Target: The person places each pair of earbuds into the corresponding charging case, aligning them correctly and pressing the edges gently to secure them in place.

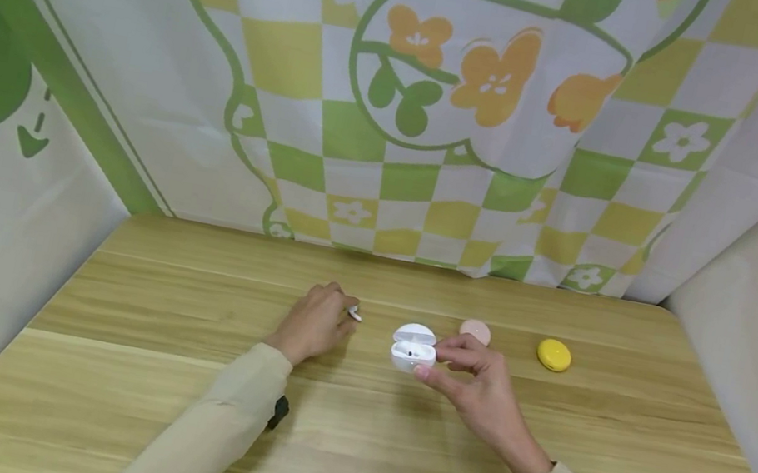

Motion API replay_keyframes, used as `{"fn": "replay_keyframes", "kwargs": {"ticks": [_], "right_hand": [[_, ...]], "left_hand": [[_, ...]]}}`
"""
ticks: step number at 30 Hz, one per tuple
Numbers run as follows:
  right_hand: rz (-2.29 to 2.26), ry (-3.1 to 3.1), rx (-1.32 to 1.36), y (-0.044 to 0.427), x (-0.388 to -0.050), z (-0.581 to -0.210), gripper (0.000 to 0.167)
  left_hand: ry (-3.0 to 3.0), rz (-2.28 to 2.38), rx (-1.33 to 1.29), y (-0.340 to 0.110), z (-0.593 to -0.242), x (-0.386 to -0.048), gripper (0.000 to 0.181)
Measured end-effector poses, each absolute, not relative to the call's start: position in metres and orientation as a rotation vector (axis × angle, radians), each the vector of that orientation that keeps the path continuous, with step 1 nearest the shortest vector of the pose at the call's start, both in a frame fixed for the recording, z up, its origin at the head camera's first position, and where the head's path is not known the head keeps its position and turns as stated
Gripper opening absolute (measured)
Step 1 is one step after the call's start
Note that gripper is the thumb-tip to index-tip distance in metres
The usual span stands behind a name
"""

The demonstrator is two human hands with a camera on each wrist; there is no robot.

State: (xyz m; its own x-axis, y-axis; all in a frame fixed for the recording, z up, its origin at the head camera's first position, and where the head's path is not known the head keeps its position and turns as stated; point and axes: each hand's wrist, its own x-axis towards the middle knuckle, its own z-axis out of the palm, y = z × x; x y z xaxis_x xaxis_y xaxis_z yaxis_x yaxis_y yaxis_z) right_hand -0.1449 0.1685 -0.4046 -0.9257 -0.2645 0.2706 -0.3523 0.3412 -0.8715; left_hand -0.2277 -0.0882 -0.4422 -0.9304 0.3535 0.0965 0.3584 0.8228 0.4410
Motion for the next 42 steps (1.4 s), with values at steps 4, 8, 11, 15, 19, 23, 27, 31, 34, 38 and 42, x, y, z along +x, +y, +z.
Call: {"fn": "replay_keyframes", "kwargs": {"ticks": [4, 8, 11, 15, 19, 23, 27, 31, 34, 38, 42], "right_hand": [[1.655, -2.498, 0.59, 0.168, -0.144, -0.405, 0.019], [1.651, -2.5, 0.583, 0.168, -0.145, -0.406, 0.019], [1.653, -2.509, 0.571, 0.168, -0.145, -0.406, 0.02], [1.655, -2.517, 0.575, 0.168, -0.146, -0.406, 0.019], [1.662, -2.527, 0.574, 0.168, -0.146, -0.406, 0.02], [1.667, -2.535, 0.558, 0.168, -0.146, -0.406, 0.02], [1.652, -2.539, 0.553, 0.167, -0.145, -0.406, 0.021], [1.647, -2.539, 0.559, 0.167, -0.145, -0.407, 0.02], [1.653, -2.536, 0.564, 0.167, -0.145, -0.407, 0.021], [1.657, -2.536, 0.565, 0.167, -0.145, -0.408, 0.022], [1.659, -2.54, 0.562, 0.166, -0.145, -0.408, 0.022]], "left_hand": [[-3.0, -0.716, -0.601, -0.087, -0.443, -0.23, 0.025], [-3.012, -0.713, -0.598, -0.087, -0.444, -0.231, 0.027], [-3.016, -0.729, -0.594, -0.086, -0.444, -0.23, 0.022], [-3.013, -0.752, -0.616, -0.086, -0.443, -0.225, 0.017], [-3.021, -0.758, -0.641, -0.086, -0.441, -0.219, 0.012], [-3.039, -0.781, -0.662, -0.088, -0.439, -0.212, 0.005], [-3.041, -0.838, -0.656, -0.091, -0.441, -0.208, 0.007], [-3.044, -0.856, -0.589, -0.093, -0.441, -0.207, 0.021], [-3.042, -0.813, -0.524, -0.093, -0.441, -0.206, 0.032], [-3.039, -0.772, -0.455, -0.091, -0.441, -0.205, 0.03], [-3.04, -0.785, -0.438, -0.089, -0.441, -0.206, 0.024]]}}
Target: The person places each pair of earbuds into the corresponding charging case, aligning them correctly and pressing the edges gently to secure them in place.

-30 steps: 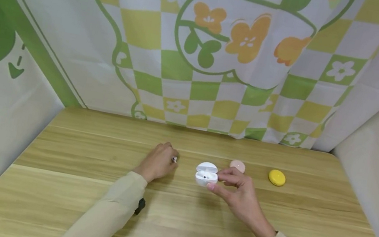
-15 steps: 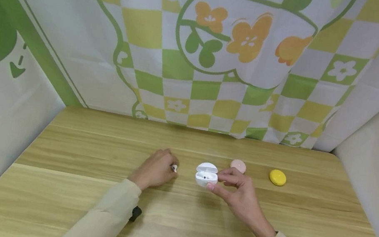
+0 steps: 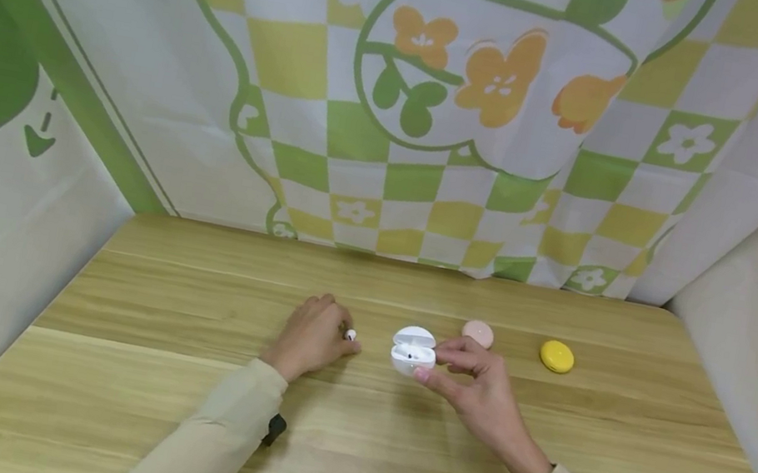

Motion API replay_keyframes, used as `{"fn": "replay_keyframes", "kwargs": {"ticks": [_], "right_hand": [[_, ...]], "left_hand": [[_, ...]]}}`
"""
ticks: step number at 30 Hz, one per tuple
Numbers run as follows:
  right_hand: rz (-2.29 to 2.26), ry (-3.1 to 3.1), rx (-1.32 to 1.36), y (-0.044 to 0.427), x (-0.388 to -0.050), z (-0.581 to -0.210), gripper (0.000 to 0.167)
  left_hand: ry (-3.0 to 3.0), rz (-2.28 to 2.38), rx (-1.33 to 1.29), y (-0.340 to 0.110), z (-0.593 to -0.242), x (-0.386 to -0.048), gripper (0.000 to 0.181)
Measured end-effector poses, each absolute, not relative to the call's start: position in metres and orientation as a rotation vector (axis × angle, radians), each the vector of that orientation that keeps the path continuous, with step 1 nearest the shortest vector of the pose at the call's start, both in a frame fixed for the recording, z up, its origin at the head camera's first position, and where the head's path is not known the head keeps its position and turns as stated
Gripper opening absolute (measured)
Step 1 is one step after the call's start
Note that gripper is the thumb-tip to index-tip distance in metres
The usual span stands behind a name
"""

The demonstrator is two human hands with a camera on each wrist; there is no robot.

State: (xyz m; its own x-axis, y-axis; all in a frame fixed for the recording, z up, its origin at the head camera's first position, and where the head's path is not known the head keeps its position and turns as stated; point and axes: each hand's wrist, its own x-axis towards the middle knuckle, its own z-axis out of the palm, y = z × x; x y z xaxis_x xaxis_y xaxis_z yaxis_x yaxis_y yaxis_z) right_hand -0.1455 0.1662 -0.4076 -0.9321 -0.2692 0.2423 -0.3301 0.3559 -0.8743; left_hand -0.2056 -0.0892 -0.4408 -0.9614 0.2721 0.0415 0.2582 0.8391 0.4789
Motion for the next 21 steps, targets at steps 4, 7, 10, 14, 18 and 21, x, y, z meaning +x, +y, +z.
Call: {"fn": "replay_keyframes", "kwargs": {"ticks": [4, 7, 10, 14, 18, 21], "right_hand": [[1.661, -2.539, 0.558, 0.1668, -0.1453, -0.4077, 0.022], [1.657, -2.541, 0.557, 0.1672, -0.1454, -0.408, 0.022], [1.651, -2.546, 0.556, 0.1672, -0.1455, -0.4084, 0.022], [1.65, -2.545, 0.552, 0.167, -0.1455, -0.4086, 0.022], [1.643, -2.542, 0.548, 0.1671, -0.1455, -0.4085, 0.022], [1.643, -2.542, 0.55, 0.1671, -0.1455, -0.4084, 0.023]], "left_hand": [[2.937, 0.831, 0.462, -0.0877, -0.441, -0.2071, 0.023], [2.865, 0.916, 0.493, -0.0867, -0.4414, -0.2083, 0.021], [2.809, 0.981, 0.519, -0.0858, -0.442, -0.2089, 0.02], [2.802, 0.999, 0.546, -0.085, -0.4423, -0.2086, 0.019], [2.818, 0.991, 0.556, -0.0844, -0.4402, -0.2069, 0.019], [2.822, 1.016, 0.56, -0.0841, -0.4379, -0.2052, 0.019]]}}
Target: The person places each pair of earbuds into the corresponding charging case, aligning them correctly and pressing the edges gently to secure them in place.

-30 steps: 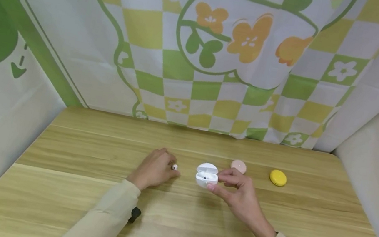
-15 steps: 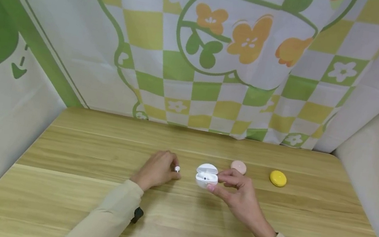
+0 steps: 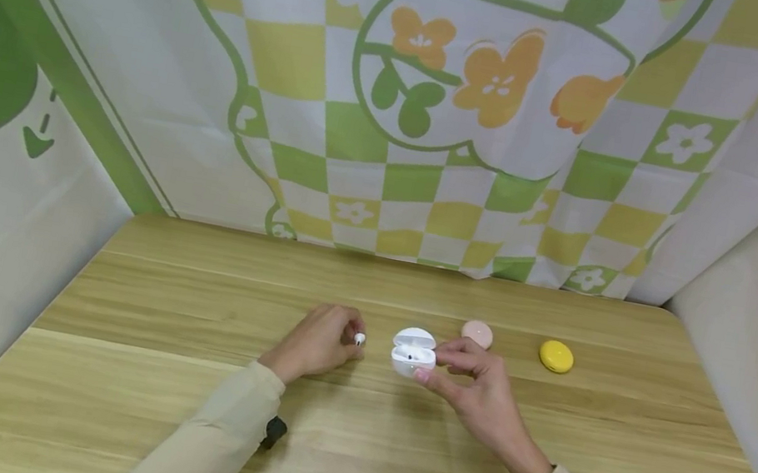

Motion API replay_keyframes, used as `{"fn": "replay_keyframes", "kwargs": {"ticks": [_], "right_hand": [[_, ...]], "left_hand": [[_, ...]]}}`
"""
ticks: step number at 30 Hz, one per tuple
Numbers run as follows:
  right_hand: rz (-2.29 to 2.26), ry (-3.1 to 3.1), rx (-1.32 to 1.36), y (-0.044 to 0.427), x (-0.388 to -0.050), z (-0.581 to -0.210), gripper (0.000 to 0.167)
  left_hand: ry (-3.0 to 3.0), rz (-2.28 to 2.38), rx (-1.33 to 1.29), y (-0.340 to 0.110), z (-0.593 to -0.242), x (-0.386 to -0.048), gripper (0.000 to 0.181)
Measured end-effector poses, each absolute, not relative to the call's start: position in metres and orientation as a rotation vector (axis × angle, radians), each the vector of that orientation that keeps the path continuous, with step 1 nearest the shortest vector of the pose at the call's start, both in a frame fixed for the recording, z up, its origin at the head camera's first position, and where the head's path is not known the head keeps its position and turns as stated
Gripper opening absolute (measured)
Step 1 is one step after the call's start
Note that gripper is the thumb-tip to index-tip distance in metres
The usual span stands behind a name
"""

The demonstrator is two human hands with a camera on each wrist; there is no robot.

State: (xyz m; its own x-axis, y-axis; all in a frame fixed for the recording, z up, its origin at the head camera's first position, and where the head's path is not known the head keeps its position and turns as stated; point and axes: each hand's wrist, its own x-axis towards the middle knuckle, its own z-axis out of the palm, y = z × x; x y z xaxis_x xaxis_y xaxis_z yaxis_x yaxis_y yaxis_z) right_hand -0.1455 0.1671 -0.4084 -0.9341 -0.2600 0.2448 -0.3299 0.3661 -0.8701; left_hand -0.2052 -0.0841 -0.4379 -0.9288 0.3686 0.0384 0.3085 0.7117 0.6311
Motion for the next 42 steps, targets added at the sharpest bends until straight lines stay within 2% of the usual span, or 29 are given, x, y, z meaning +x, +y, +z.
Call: {"fn": "replay_keyframes", "kwargs": {"ticks": [8, 16, 29, 42], "right_hand": [[1.646, -2.54, 0.551, 0.167, -0.145, -0.408, 0.021], [1.648, -2.543, 0.551, 0.166, -0.145, -0.408, 0.021], [1.65, -2.552, 0.563, 0.166, -0.146, -0.41, 0.021], [1.638, -2.533, 0.625, 0.162, -0.145, -0.407, 0.022]], "left_hand": [[2.798, 1.189, 0.571, -0.084, -0.429, -0.2, 0.016], [2.715, 1.406, 0.585, -0.088, -0.412, -0.192, 0.02], [2.605, 1.694, 0.859, -0.093, -0.384, -0.182, 0.025], [2.571, 1.695, 1.203, -0.068, -0.365, -0.17, 0.027]]}}
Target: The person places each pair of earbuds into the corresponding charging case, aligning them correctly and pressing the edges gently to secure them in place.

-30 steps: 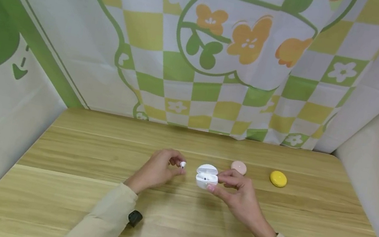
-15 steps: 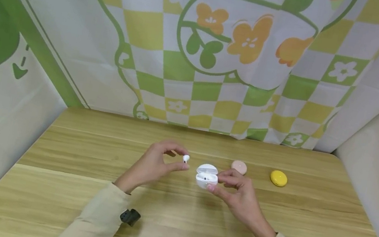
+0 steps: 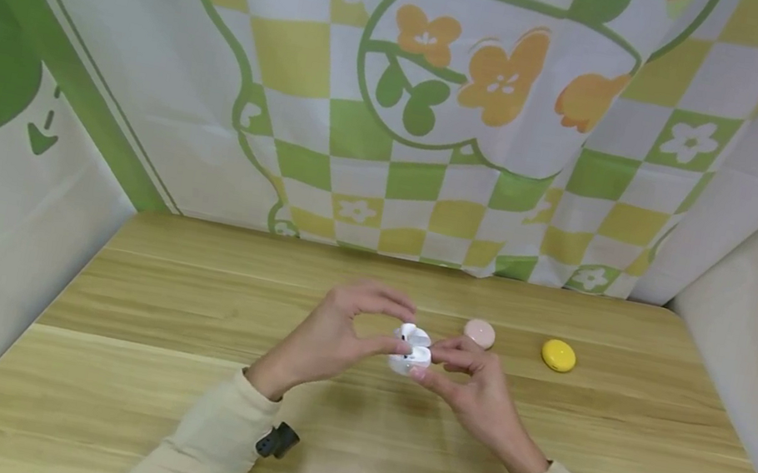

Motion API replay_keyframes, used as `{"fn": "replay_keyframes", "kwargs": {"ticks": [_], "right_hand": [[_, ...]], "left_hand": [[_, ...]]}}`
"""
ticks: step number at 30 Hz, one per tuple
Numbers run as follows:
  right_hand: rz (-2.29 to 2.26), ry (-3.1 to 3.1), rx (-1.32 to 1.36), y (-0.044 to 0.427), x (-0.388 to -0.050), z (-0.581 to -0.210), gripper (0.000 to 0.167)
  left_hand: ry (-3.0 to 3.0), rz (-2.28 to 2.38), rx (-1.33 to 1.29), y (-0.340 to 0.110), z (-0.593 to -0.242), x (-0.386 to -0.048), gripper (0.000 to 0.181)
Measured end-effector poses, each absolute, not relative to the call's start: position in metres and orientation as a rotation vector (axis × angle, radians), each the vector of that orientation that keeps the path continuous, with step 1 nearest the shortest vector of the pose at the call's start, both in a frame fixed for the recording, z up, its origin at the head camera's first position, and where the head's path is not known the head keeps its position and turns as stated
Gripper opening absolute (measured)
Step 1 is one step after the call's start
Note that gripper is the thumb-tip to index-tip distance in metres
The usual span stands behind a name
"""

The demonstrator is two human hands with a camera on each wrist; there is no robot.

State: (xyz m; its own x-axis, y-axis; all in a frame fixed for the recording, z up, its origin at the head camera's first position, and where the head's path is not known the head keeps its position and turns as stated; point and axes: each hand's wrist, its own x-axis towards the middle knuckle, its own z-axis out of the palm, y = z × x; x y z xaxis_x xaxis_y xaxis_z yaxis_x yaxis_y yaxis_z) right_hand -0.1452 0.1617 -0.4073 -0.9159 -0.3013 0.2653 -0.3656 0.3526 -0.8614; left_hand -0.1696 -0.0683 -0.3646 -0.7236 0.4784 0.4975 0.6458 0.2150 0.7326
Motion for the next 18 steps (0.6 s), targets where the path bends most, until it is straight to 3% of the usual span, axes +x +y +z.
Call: {"fn": "replay_keyframes", "kwargs": {"ticks": [18], "right_hand": [[1.669, -2.504, 0.667, 0.161, -0.1442, -0.4083, 0.021]], "left_hand": [[-2.359, -1.385, -1.139, -0.0598, -0.3719, -0.1665, 0.023]]}}
